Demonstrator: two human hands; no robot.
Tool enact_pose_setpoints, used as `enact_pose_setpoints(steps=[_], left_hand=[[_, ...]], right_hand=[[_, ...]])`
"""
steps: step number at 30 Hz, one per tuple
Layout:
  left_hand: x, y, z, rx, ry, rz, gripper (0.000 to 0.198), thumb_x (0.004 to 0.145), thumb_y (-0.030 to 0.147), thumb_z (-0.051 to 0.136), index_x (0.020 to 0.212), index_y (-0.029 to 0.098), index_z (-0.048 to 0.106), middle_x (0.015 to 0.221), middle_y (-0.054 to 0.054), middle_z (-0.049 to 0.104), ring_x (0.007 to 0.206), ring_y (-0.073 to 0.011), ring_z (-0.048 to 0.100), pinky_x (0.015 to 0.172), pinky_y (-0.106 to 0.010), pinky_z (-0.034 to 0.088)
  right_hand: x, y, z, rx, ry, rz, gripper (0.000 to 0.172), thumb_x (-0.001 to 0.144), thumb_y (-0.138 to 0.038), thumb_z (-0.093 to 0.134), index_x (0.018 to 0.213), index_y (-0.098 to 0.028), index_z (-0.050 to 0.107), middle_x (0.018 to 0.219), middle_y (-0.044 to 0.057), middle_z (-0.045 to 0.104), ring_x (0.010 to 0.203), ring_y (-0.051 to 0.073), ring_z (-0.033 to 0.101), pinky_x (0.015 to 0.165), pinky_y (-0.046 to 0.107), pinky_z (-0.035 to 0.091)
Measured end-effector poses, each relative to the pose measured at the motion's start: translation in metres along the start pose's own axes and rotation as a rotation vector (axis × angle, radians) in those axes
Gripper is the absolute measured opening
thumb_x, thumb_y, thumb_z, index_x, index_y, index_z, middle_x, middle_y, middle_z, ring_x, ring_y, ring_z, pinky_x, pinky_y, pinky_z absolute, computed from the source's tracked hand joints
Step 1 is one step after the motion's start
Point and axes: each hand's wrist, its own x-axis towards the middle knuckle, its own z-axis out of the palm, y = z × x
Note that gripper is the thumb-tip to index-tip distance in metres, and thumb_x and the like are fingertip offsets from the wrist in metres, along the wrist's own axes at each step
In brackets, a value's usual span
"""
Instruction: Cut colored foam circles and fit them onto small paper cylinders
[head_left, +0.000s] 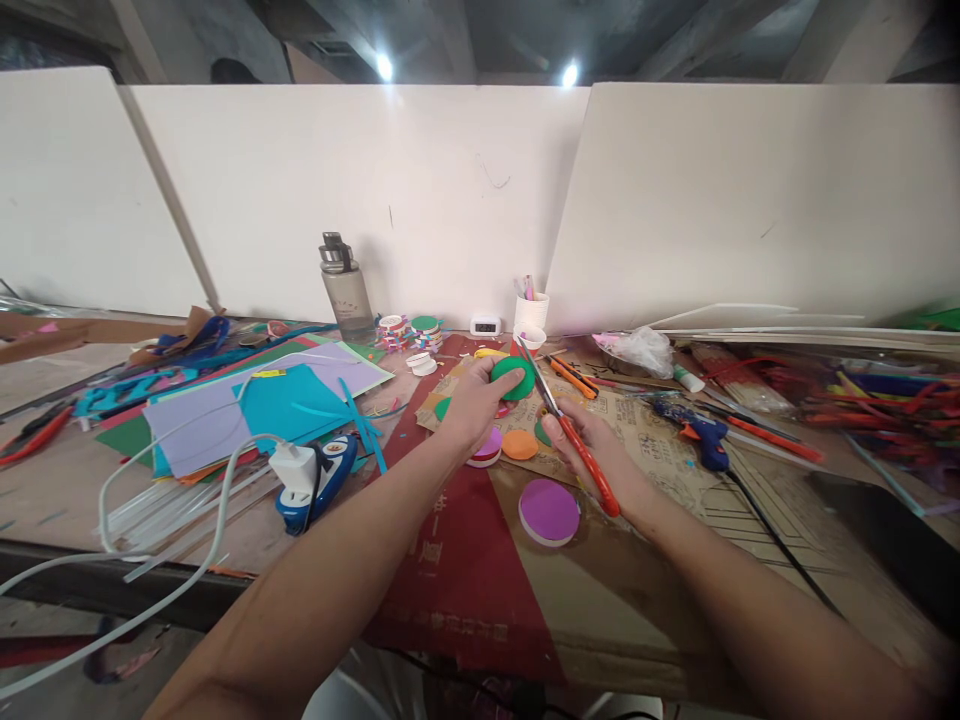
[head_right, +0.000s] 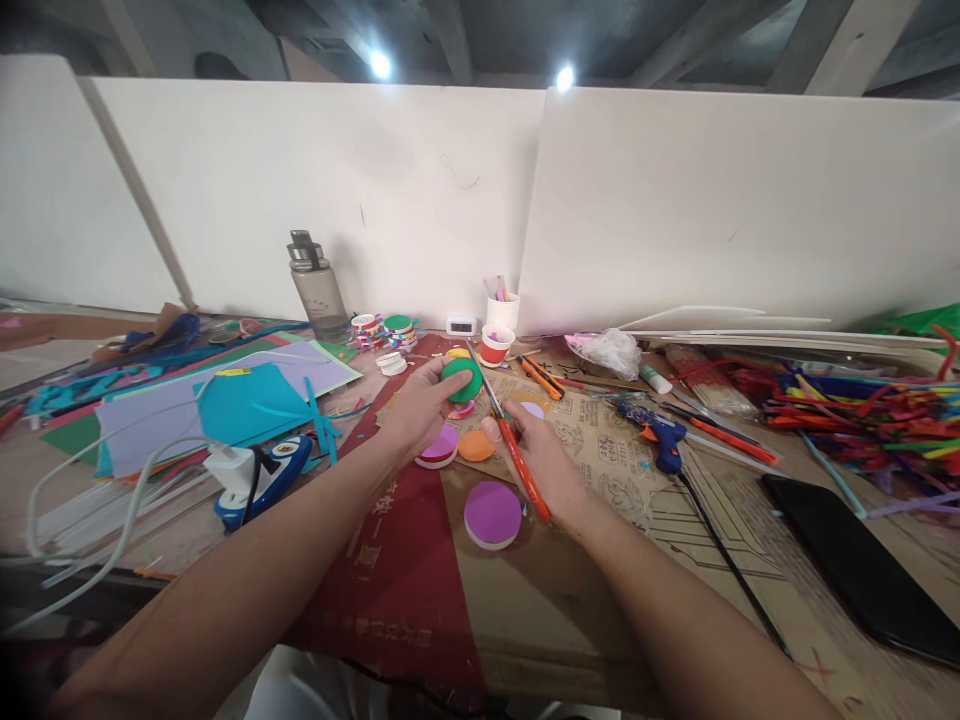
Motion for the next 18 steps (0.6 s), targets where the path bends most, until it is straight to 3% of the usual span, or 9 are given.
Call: enact_pose_setpoints(steps=[11,18], left_hand=[[0.0036,0.0007,-0.0015,-0.073,-0.004,-0.071,0.031,0.064,0.024,0.082,0.084,0.014,0.061,0.076,0.0,0.061,0.064,-0.0086,0.056,0.055,-0.02,0.04],[-0.0011,0.0004,0.0028,-0.11,-0.007,-0.077,0.043,0.06,0.037,0.087,0.087,0.017,0.06,0.072,0.002,0.061,0.063,-0.0097,0.059,0.052,-0.02,0.04]], right_hand=[[0.0003,0.0059,0.0036,0.033,0.026,0.03,0.036,0.089,-0.059,0.055,0.086,-0.024,0.049,0.063,-0.006,0.033,0.054,0.011,0.034,0.049,0.027,0.03],[0.001,0.0008,0.0045,-0.009,0.034,0.013,0.034,0.089,-0.057,0.054,0.089,-0.023,0.052,0.063,-0.007,0.034,0.055,0.012,0.034,0.051,0.026,0.03]])
